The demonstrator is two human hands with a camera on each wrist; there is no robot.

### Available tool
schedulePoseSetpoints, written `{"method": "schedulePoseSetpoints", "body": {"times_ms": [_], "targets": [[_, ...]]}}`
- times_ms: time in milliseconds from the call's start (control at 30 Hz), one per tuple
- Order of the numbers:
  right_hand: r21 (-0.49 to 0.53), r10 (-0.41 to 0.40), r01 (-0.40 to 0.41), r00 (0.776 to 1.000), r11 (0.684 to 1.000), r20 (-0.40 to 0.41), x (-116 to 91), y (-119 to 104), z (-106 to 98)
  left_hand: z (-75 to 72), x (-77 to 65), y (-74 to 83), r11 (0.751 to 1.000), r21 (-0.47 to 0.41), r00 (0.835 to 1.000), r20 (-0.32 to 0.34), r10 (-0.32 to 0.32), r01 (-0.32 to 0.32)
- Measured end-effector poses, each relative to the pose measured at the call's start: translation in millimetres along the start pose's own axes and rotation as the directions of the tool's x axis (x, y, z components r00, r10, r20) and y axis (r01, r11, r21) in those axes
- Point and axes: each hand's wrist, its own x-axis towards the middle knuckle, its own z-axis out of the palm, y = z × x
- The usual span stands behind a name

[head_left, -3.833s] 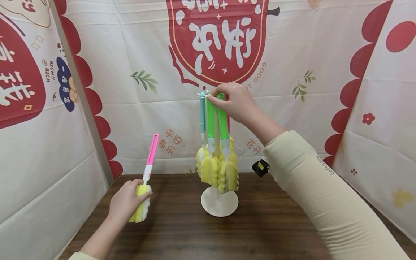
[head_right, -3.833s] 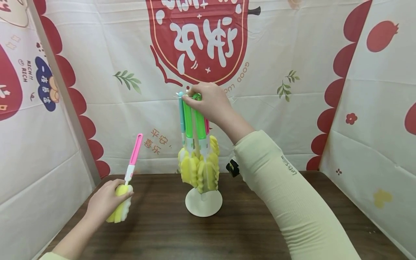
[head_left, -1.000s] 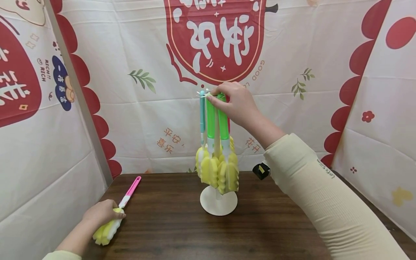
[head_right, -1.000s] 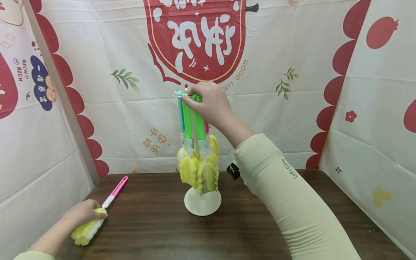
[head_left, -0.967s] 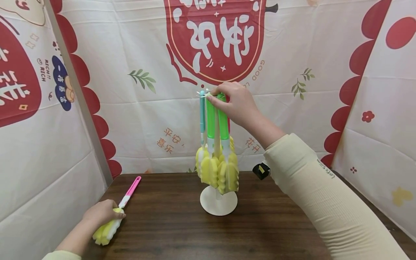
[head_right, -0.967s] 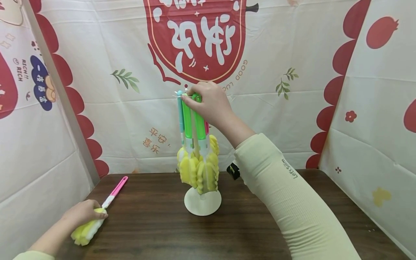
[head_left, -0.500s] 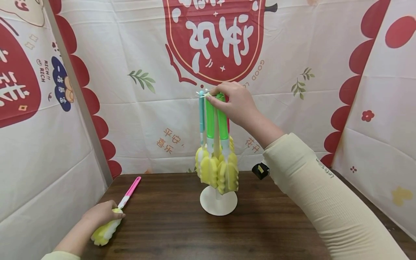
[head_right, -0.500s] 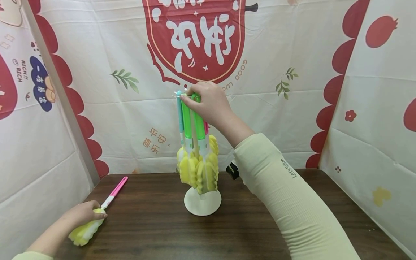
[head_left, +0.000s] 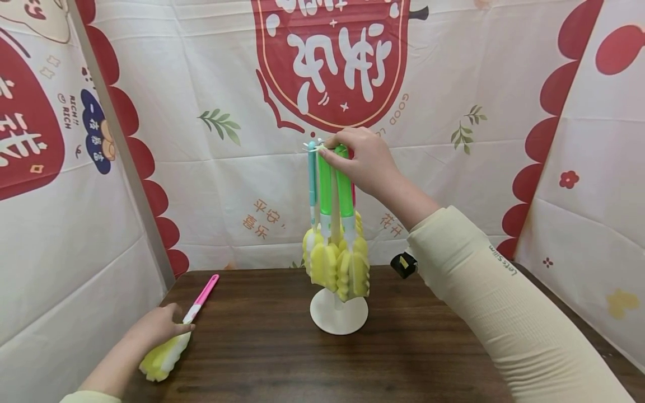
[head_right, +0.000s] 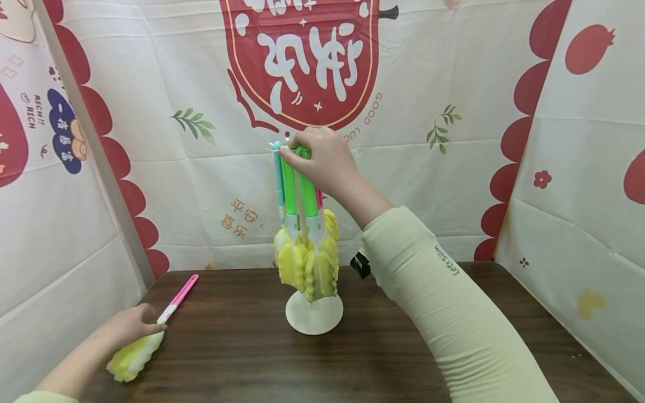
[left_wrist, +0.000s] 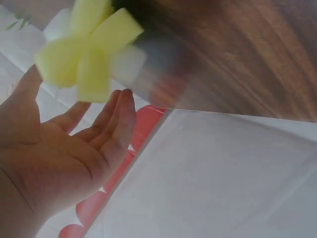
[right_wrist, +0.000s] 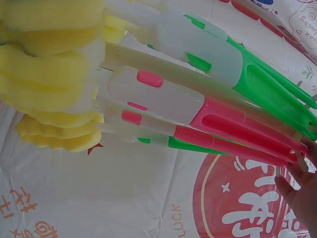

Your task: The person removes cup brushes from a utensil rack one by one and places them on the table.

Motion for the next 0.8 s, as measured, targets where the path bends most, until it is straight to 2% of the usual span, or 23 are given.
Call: {"method": "schedulePoseSetpoints", "body": {"times_ms": [333, 567, 800], "targets": [[0.001, 0.002, -0.002, 0.999, 1.0, 0.039, 3, -1, -4, -22.0, 1.3, 35.8, 1.0, 0.004, 0.995, -0.098, 0.03, -0.029], [0.003, 0.021, -0.022, 0.996, 1.0, 0.083, 6, -3, -8, -36.2, 4.9, 66.2, 0.994, 0.014, 0.981, -0.162, 0.11, -0.109], [-0.002, 0.029, -0.029, 0.994, 1.0, 0.108, 6, -4, -11, -45.5, 6.9, 101.8, 0.985, -0.034, 0.969, -0.192, 0.158, -0.167]]}}
